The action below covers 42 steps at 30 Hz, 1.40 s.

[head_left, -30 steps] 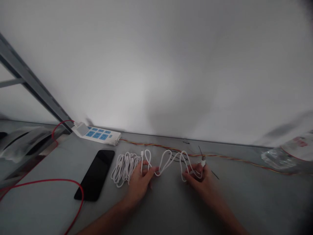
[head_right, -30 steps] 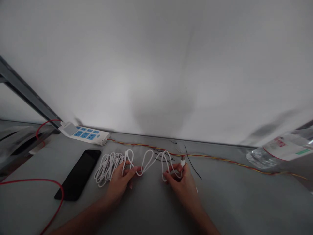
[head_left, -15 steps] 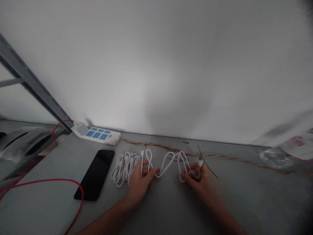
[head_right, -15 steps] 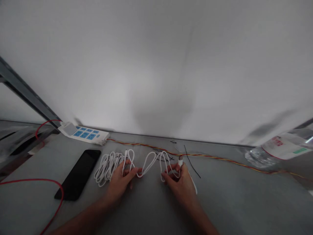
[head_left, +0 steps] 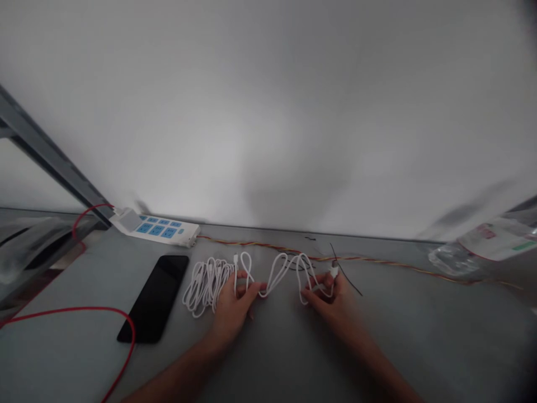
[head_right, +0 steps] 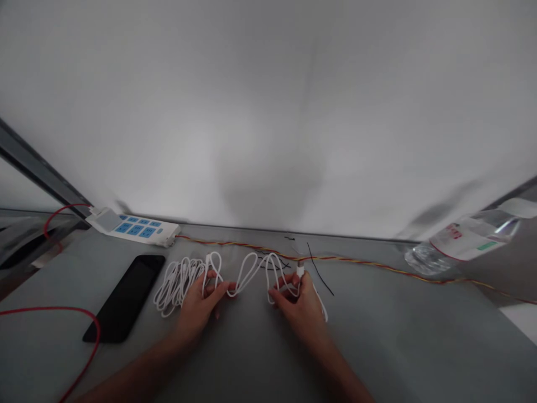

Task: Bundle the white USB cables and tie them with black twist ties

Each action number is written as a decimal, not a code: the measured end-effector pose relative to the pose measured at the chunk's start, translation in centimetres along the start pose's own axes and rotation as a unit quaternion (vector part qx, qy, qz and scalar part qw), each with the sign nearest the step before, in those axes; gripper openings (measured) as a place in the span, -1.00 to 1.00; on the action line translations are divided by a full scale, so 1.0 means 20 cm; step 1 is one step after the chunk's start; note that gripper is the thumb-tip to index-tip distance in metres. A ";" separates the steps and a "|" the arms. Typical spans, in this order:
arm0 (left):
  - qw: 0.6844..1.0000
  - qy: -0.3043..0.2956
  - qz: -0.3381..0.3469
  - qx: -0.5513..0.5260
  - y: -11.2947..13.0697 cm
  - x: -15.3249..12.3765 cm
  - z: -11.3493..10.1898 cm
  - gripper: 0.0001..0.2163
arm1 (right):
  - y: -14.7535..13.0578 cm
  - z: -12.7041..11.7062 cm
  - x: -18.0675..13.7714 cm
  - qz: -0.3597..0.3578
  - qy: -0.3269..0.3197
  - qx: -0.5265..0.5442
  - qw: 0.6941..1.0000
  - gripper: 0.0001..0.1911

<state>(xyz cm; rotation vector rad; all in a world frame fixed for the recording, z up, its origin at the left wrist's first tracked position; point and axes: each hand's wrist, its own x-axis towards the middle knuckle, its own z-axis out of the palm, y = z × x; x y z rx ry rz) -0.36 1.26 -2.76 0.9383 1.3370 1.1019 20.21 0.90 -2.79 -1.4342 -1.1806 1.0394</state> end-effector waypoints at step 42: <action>1.000 -0.017 0.010 -0.011 0.02 -0.01 0.01 -0.69 | -0.04 0.04 -0.02 0.004 -0.006 -0.012 1.000 -0.58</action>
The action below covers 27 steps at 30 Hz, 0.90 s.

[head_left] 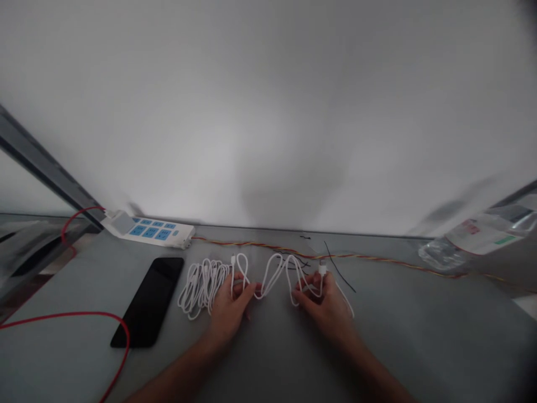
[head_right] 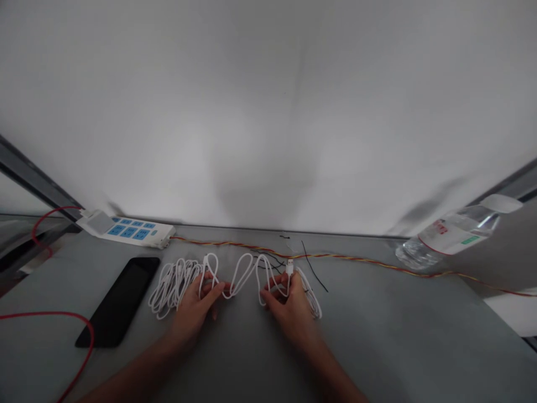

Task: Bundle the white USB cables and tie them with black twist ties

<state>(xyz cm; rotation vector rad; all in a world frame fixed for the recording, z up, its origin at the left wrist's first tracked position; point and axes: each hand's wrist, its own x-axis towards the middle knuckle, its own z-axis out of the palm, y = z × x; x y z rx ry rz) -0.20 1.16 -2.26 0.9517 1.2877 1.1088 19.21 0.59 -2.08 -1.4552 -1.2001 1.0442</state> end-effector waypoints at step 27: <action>0.982 -0.127 0.081 0.116 0.00 -0.09 0.02 -0.62 | 0.01 0.07 -0.11 -0.091 -0.089 -0.187 0.974 -0.70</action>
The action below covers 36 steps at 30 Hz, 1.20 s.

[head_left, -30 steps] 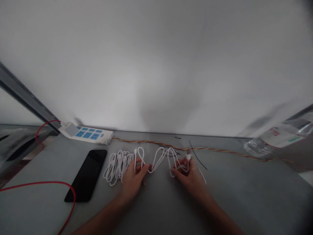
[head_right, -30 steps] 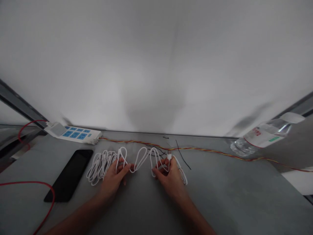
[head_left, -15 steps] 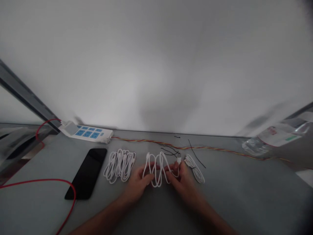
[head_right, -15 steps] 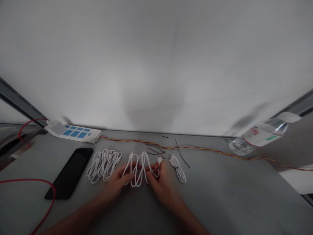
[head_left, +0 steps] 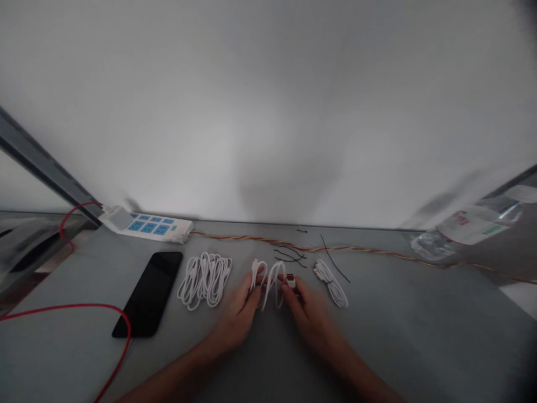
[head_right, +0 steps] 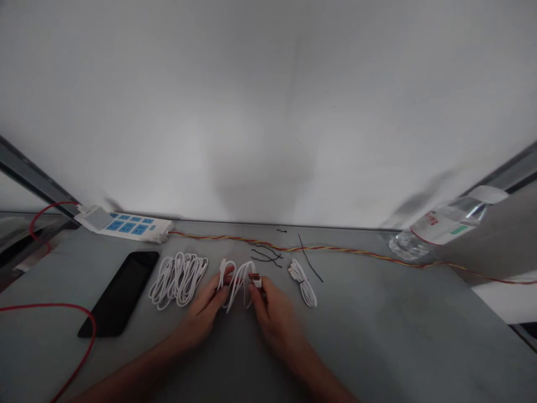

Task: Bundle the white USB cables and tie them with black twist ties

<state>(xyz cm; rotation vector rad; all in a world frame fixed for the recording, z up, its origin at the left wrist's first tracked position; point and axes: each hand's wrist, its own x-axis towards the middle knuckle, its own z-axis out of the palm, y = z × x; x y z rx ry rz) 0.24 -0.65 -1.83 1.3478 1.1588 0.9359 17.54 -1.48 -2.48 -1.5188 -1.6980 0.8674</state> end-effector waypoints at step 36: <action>0.930 -0.136 0.125 0.318 0.04 -0.04 0.01 -0.49 | -0.04 0.04 -0.02 0.008 -0.067 0.238 0.969 -0.67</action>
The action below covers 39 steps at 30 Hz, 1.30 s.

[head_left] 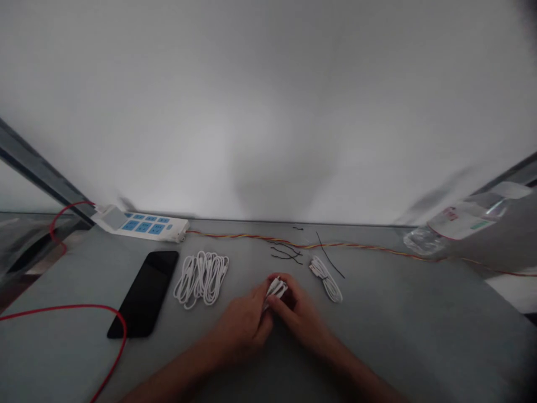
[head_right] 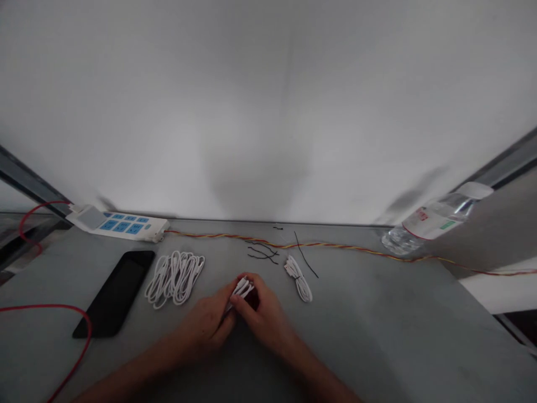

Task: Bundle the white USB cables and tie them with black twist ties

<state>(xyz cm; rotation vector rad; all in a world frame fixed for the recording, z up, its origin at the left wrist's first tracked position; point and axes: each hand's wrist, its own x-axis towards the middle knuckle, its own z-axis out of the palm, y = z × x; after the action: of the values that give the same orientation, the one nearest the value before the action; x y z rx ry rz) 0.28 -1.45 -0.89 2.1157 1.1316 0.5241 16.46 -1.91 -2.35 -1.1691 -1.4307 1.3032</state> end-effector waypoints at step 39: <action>0.997 0.063 -0.031 0.038 -0.06 0.03 -0.02 -0.60 | 0.02 -0.21 0.19 0.138 0.101 -0.594 0.786 -0.71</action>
<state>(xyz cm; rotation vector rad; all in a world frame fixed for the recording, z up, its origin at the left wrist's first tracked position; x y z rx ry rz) -0.29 -0.27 -1.38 2.1286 1.3026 0.6011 19.89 2.73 -2.44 -2.3029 -1.9952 0.2487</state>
